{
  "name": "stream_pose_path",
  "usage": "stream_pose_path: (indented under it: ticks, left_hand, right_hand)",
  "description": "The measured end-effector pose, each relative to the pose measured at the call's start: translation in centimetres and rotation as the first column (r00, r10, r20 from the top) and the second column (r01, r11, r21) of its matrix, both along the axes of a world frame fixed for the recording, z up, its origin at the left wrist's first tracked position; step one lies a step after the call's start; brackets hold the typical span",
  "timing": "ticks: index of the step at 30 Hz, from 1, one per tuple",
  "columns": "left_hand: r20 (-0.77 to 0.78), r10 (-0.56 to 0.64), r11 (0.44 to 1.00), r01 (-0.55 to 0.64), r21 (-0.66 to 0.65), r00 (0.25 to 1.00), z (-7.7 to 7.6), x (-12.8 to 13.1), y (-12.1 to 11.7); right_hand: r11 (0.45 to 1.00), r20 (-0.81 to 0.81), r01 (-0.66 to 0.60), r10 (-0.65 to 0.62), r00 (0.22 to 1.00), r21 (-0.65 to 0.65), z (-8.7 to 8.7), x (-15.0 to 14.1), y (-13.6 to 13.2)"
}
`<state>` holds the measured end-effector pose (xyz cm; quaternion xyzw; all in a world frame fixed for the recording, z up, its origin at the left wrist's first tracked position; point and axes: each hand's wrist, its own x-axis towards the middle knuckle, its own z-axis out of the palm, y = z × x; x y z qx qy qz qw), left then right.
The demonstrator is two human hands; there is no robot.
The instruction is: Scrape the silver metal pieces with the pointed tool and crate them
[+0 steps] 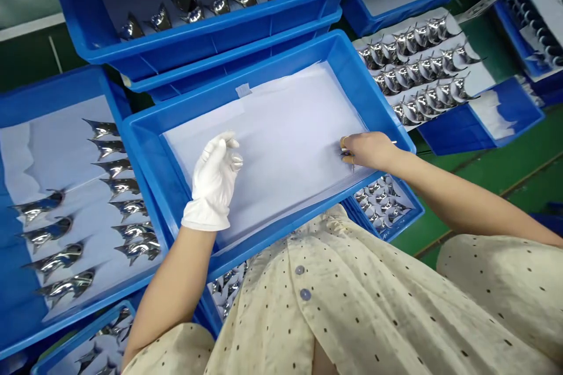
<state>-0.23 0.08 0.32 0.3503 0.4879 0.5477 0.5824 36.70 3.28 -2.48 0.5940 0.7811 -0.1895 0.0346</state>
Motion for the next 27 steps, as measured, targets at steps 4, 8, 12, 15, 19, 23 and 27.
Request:
stream_pose_path:
  ticks: [4, 8, 12, 15, 19, 23, 27]
  left_hand:
    - [-0.233, -0.017, 0.996, 0.037, 0.08, 0.972, 0.0, 0.8, -0.5]
    - [-0.481, -0.145, 0.944, 0.266, 0.195, 0.865, 1.2, 1.9, -1.4]
    - [-0.559, -0.08, 0.932, 0.26, 0.251, 0.825, 2.2, 2.0, -2.2]
    - [-0.539, 0.173, 0.939, 0.026, 0.342, 0.825, 2.0, 1.4, -2.5]
    - [-0.538, 0.355, 0.892, -0.105, 0.44, 0.765, 1.5, 0.9, -2.4]
    - [-0.632, 0.425, 0.814, 0.032, 0.58, 0.648, 1.7, 1.2, -2.4]
    - [-0.668, 0.444, 0.773, 0.121, 0.622, 0.597, 2.0, 1.6, -2.4]
  right_hand:
    - [0.999, -0.177, -0.026, 0.032, 0.984, 0.038, 2.8, -2.0, 0.0]
    - [0.985, -0.759, -0.162, 0.059, 0.649, -0.062, 6.9, -7.9, 1.2]
    - [0.932, -0.95, -0.303, -0.109, 0.292, -0.2, 8.6, -14.2, 2.3]
    - [0.894, -0.951, -0.332, -0.258, 0.169, -0.301, 8.1, -16.5, 2.8]
    - [0.912, -0.956, -0.288, -0.281, 0.079, -0.292, 6.6, -17.7, 2.6]
    - [0.889, -0.926, -0.272, -0.376, 0.032, -0.37, 5.6, -18.5, 1.9]
    - [0.86, -0.899, -0.285, -0.437, 0.021, -0.424, 5.4, -19.0, 1.5]
